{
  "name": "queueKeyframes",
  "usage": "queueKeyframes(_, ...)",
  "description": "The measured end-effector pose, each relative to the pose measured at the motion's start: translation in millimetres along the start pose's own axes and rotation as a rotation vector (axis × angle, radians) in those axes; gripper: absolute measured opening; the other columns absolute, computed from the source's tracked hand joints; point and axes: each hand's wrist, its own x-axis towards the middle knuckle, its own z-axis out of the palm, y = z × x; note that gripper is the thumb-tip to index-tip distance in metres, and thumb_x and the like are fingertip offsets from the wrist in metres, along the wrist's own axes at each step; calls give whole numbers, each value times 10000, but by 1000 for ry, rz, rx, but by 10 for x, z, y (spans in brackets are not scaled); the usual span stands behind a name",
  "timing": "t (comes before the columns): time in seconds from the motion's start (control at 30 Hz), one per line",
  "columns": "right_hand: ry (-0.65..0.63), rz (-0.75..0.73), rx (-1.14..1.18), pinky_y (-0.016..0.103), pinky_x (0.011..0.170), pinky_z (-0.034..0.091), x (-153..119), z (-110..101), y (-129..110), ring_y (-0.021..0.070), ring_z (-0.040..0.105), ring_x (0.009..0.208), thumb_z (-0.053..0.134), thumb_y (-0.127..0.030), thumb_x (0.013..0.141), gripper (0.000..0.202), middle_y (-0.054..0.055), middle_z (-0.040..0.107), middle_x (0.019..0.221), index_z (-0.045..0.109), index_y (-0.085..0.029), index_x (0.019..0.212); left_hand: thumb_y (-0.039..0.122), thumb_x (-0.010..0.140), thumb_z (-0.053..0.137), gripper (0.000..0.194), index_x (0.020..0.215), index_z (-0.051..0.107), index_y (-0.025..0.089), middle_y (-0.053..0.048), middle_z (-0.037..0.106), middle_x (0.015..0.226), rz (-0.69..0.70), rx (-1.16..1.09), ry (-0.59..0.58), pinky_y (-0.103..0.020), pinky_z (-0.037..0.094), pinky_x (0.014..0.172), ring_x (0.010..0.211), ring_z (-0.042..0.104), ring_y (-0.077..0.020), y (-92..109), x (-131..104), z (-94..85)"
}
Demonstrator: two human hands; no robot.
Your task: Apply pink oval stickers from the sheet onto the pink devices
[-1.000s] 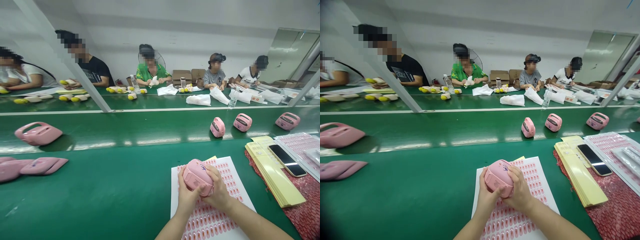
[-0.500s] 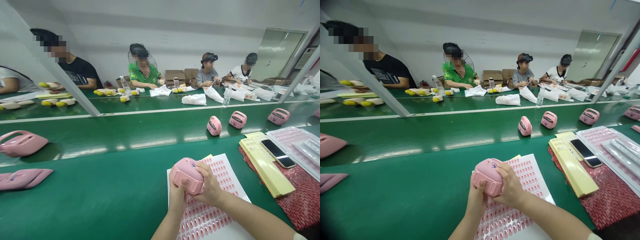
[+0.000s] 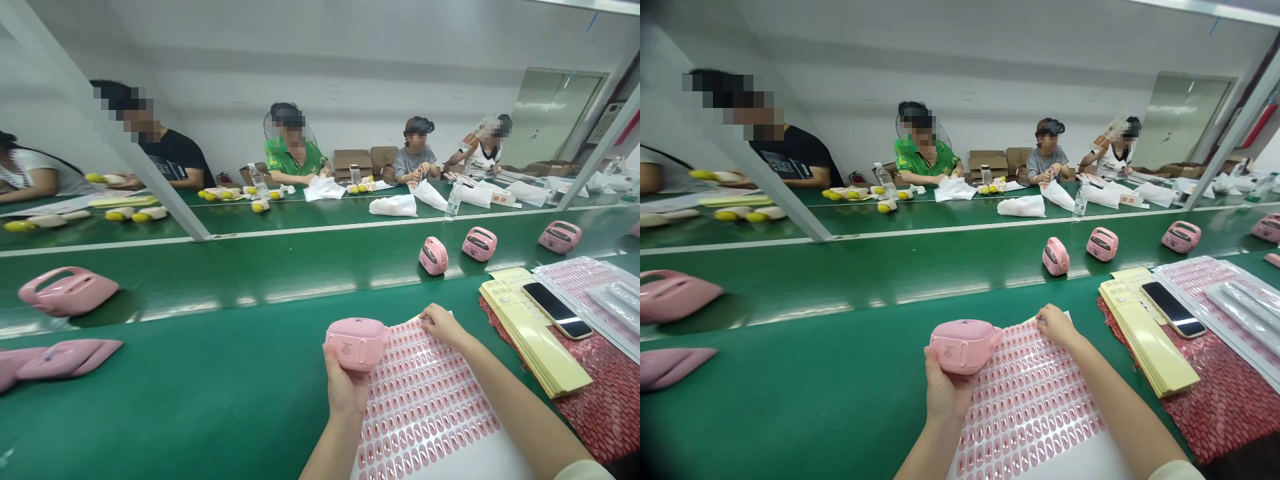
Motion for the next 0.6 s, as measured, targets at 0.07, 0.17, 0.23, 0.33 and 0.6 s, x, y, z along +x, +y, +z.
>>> queueKeyframes(0.07,18,12,49,290,649,395,-25,3,-8,145,503,616,576,-51,562,160,-16,520,605,546,-199,509,402,864,354,331,1082,551,250,-44,657,888,-14,-34,26,-252,527,507,671,628,-150,1,-8,14)
queueKeyframes(0.17,56,49,150,304,657,400,-58,-23,-94,170,531,672,581,-106,583,147,9,557,671,508,-197,493,384,852,397,331,1126,519,244,-62,653,933,-41,-74,-14,-265,541,528,702,638,-167,-16,8,4)
queueKeyframes(0.23,93,79,221,322,696,409,-86,-8,-212,197,554,783,577,-203,637,116,44,592,805,520,-196,536,330,832,460,352,1171,478,237,-79,647,970,-70,-109,-84,-311,553,599,781,640,-200,-28,29,-17)
queueKeyframes(0.33,133,146,513,364,815,375,-162,127,-492,229,535,949,602,-362,651,185,81,593,984,572,-187,599,287,818,489,438,1239,399,211,-121,628,1032,-136,-195,-210,-396,541,694,900,616,-261,-35,54,-56)
queueKeyframes(0.6,199,198,915,398,925,307,-355,612,-1043,272,408,1132,686,-432,551,273,97,529,1092,574,-183,547,351,815,450,555,1313,286,167,-164,572,1146,-218,-399,-526,-360,478,836,1030,555,-268,-45,83,-153)
